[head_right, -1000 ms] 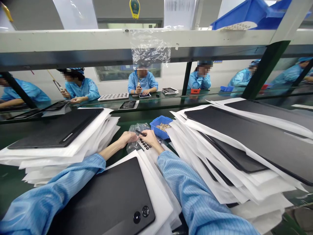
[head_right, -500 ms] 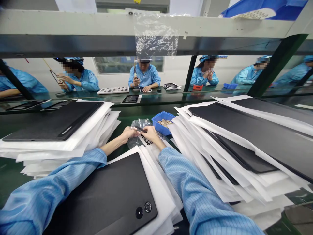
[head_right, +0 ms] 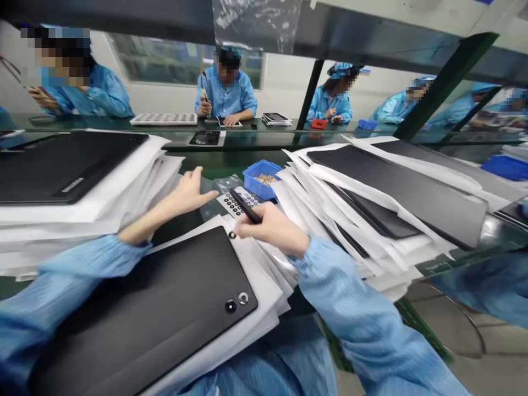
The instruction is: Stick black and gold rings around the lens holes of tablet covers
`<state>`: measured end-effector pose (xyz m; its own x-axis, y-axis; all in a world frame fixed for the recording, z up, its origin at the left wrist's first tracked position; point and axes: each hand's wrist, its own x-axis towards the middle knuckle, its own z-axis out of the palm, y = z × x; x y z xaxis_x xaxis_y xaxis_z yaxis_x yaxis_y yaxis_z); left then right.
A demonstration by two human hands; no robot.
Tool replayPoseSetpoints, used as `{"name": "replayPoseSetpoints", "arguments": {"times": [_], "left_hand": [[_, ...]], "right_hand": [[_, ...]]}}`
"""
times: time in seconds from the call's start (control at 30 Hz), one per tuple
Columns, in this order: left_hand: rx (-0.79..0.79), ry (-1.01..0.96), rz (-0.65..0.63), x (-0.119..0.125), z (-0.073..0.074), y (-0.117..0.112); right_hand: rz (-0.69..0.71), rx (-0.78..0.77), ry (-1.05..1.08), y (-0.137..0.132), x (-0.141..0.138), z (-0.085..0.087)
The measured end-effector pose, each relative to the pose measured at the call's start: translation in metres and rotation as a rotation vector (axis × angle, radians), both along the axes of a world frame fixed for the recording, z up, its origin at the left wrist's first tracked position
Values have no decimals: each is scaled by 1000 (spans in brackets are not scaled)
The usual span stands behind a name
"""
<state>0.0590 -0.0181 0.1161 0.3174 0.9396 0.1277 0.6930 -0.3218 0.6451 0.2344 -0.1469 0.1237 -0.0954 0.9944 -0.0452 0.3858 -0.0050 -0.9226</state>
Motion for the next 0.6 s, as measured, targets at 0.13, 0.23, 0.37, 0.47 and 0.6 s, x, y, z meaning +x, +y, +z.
{"name": "replayPoseSetpoints", "arguments": {"times": [0.13, 0.23, 0.37, 0.47, 0.6], "left_hand": [[263, 157, -644, -39, 2, -78], [229, 171, -831, -58, -12, -122], [254, 135, -905, -59, -28, -141], [260, 104, -925, -53, -28, -140], [276, 89, -928, -52, -26, -139]], "right_hand": [[2, -195, 5, -68, -8, -10], [-18, -247, 3, -86, -13, -21], [-70, -248, 37, -88, -17, -30], [-91, -269, 93, -86, -19, -31], [-103, -286, 97, -86, -21, -30]]}}
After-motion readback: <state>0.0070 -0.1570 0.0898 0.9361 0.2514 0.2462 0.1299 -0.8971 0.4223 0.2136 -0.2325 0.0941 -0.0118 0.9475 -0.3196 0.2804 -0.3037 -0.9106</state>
